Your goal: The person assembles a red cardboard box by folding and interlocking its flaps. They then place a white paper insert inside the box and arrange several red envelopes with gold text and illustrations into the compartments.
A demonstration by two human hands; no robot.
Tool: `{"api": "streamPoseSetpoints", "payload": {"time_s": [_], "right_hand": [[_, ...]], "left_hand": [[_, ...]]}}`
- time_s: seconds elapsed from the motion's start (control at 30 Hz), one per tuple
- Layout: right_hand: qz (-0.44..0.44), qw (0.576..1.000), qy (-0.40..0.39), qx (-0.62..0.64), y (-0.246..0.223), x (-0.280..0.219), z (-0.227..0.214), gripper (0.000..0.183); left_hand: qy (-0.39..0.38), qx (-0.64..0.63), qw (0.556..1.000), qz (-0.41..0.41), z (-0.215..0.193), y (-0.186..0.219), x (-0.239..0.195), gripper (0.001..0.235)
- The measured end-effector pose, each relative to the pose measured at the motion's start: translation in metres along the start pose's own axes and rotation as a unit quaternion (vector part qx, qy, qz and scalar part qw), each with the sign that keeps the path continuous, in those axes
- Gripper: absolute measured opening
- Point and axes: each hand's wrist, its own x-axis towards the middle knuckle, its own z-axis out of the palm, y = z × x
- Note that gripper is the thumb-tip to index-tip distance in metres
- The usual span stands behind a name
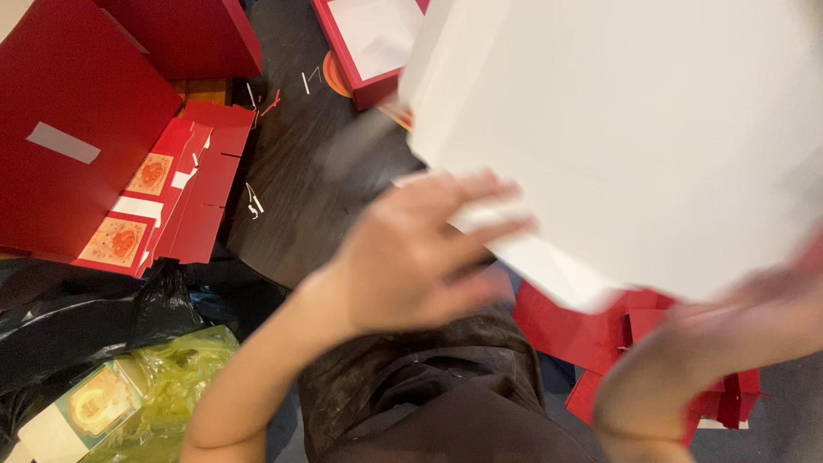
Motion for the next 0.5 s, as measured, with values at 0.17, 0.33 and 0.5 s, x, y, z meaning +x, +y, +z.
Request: {"api": "streamPoseSetpoints", "payload": {"time_s": [0.17,0.33,0.5], "right_hand": [[0.273,0.958,0.089,0.021,0.005,-0.165,0.028,0.086],[0.389,0.896,-0.21,0.045,0.015,-0.223,0.004,0.083],[0.053,0.879,-0.333,-0.337,0.031,-0.193,-0.062,0.053]], "left_hand": [[-0.058,0.1,0.993,0.028,0.046,0.018,-0.051,0.065],[-0.1,0.208,0.972,-0.053,0.05,-0.03,-0.124,0.025],[-0.1,0.223,0.955,-0.165,0.047,-0.039,-0.172,0.037]]}}
